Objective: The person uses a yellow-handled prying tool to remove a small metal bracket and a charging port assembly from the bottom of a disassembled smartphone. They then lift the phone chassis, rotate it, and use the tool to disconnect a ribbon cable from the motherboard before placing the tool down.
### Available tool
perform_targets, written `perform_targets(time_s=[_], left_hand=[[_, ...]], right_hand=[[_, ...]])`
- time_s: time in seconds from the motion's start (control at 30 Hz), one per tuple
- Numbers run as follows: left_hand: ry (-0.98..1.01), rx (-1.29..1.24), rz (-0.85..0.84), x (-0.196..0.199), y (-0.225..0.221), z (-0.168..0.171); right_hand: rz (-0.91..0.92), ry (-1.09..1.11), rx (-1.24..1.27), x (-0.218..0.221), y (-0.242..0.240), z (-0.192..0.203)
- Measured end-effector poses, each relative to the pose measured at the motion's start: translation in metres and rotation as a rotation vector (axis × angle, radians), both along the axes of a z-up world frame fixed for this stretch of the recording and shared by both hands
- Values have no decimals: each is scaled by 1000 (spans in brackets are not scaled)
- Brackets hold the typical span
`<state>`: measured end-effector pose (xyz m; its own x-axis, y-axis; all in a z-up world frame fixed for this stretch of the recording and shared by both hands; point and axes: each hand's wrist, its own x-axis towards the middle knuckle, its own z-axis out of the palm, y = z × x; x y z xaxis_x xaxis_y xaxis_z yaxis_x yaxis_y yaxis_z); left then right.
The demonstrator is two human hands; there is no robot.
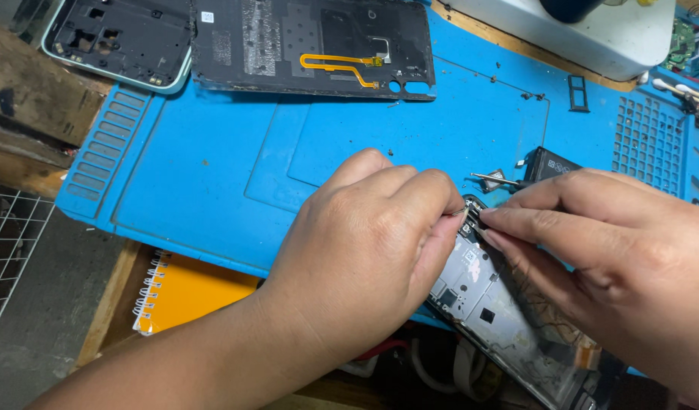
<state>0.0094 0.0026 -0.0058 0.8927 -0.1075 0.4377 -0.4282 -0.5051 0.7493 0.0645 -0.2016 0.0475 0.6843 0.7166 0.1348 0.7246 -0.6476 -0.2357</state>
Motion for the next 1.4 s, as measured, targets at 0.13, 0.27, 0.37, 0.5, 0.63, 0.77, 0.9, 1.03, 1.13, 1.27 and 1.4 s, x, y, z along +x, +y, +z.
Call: perform_targets(time_s=[0.13, 0.27, 0.37, 0.5, 0.63, 0.77, 0.9, 1.03, 1.13, 1.27, 1.4], left_hand=[[4, -4, 10, 0, 0, -1], [7, -4, 3, -1, 1, 0], [18, -3, 11, 0, 0, 1], [19, 4, 14, 0, -1, -1], [12, -15, 11, -2, 1, -3], [16, -26, 8, -3, 2, -4], [21, -37, 5, -3, 2, -4], [22, -27, 10, -2, 1, -4], [18, -29, 12, -2, 1, -5], [9, -44, 16, -3, 2, -6], [39, -47, 2, -3, 3, -7]], right_hand=[[-4, 12, -20, -1, 4, 4], [-41, 24, -67, -2, 6, 5], [-140, 105, -142, -3, 6, 7], [-127, 114, -122, -1, 6, 3], [-133, 163, -61, 2, 6, -2], [-191, 211, -37, 1, 6, -4], [-181, 207, -81, 4, 6, -2], [-199, 175, -64, 1, 6, -7], [-175, 200, -12, 0, 1, -10], [-134, 266, -39, 8, -10, -16], [84, 292, -179, 34, -28, -16]])
